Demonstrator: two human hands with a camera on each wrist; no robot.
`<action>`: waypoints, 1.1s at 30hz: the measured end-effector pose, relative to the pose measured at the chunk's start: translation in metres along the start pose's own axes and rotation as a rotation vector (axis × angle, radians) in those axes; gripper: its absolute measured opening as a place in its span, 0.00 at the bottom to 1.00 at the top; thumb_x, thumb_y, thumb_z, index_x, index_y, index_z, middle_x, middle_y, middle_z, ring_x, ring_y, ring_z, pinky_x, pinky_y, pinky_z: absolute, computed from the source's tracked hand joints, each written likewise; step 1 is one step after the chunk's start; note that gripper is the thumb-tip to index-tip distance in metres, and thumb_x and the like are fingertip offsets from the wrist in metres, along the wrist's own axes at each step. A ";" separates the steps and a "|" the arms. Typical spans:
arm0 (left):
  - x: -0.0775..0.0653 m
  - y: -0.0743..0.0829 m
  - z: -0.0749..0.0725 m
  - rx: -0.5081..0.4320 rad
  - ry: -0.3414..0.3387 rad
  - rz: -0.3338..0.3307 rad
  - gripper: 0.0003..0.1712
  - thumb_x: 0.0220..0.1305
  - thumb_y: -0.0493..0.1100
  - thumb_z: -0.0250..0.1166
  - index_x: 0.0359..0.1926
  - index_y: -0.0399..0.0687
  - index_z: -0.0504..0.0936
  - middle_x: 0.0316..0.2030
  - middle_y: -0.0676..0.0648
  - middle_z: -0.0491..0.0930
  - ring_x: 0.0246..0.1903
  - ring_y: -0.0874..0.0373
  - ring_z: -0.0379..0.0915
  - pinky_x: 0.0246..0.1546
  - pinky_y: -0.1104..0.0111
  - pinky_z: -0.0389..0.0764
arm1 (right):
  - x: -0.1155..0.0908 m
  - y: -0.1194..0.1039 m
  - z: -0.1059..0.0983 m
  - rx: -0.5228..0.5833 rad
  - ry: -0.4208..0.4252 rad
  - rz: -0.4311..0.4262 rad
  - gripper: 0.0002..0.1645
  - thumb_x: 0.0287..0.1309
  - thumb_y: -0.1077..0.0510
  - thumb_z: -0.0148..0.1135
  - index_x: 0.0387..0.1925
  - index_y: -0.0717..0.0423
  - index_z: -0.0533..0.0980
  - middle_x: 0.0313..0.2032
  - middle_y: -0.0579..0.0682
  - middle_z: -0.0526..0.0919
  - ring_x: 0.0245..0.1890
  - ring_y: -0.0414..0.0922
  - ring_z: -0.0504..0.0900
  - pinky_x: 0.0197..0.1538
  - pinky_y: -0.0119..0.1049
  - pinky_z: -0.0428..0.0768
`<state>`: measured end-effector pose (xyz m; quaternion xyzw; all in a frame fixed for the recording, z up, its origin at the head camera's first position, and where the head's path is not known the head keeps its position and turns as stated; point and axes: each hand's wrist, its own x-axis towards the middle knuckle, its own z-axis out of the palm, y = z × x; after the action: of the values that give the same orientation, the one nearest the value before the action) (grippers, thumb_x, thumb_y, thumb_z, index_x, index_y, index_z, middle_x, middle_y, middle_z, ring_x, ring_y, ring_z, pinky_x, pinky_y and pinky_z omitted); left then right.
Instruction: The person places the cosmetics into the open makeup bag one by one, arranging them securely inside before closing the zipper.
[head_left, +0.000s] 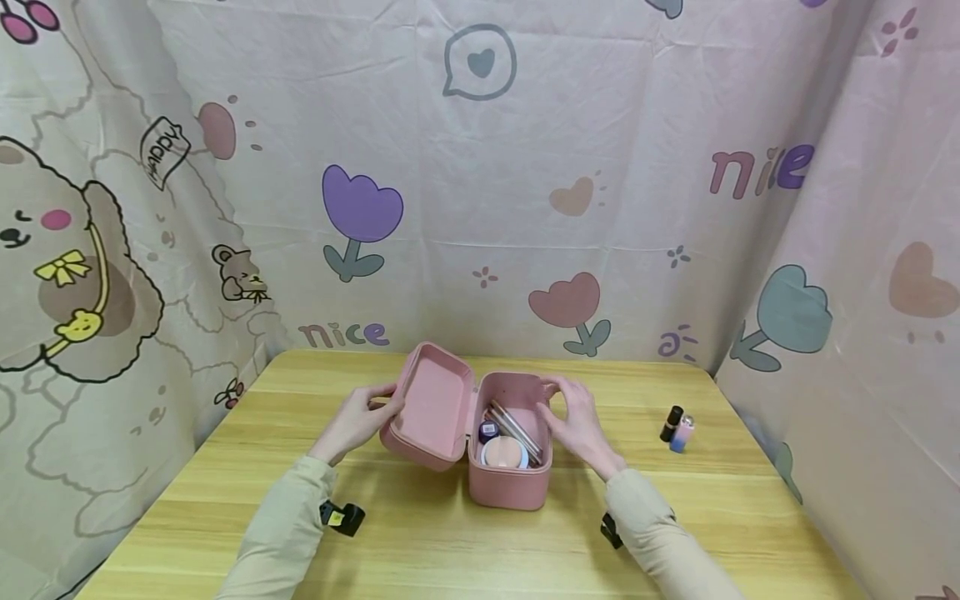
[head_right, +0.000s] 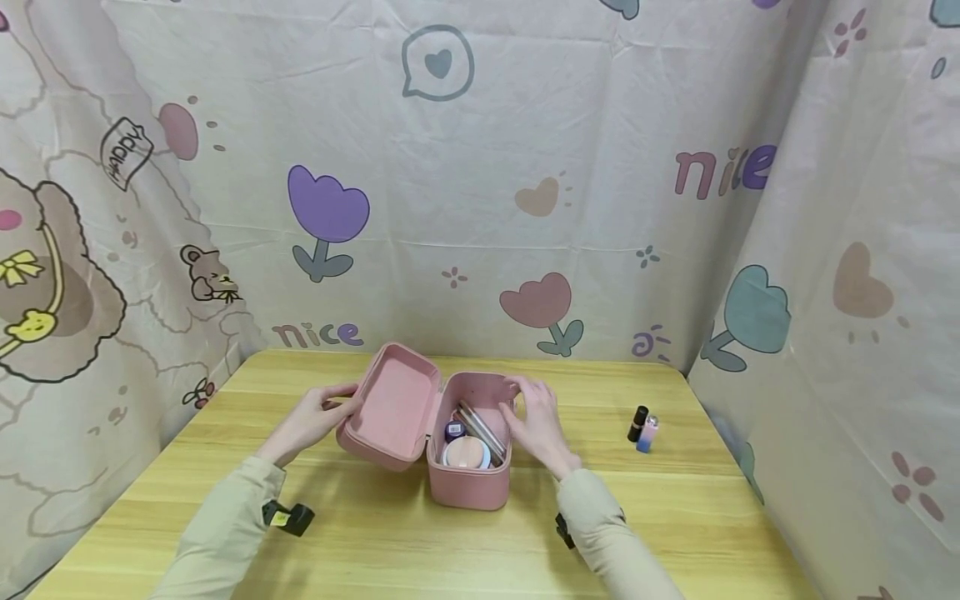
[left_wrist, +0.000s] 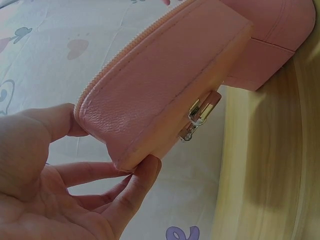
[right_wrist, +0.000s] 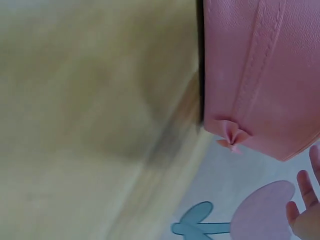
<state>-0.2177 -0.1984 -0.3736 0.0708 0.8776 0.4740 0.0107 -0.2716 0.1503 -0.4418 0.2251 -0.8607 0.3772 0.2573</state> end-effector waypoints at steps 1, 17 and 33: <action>0.000 0.000 0.000 -0.002 -0.001 0.000 0.31 0.73 0.43 0.57 0.69 0.28 0.67 0.66 0.28 0.71 0.59 0.37 0.78 0.55 0.54 0.84 | -0.002 0.002 0.000 0.040 0.019 0.020 0.25 0.53 0.67 0.70 0.54 0.66 0.77 0.40 0.62 0.84 0.50 0.60 0.78 0.65 0.62 0.67; -0.001 -0.002 0.000 -0.004 -0.009 0.001 0.32 0.74 0.44 0.57 0.70 0.28 0.66 0.68 0.29 0.69 0.61 0.36 0.76 0.57 0.53 0.83 | -0.032 0.021 -0.018 0.186 0.295 0.228 0.26 0.53 0.71 0.68 0.56 0.67 0.75 0.48 0.64 0.83 0.51 0.55 0.77 0.57 0.39 0.71; 0.000 -0.002 0.000 -0.005 -0.021 0.006 0.32 0.74 0.45 0.57 0.70 0.28 0.66 0.68 0.29 0.70 0.61 0.37 0.77 0.56 0.53 0.83 | -0.060 0.064 -0.080 0.013 0.690 0.422 0.26 0.52 0.70 0.64 0.55 0.70 0.74 0.48 0.65 0.72 0.49 0.50 0.68 0.54 0.34 0.62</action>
<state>-0.2176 -0.1996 -0.3751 0.0785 0.8761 0.4754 0.0184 -0.2408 0.2623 -0.4664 -0.0946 -0.7487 0.4808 0.4464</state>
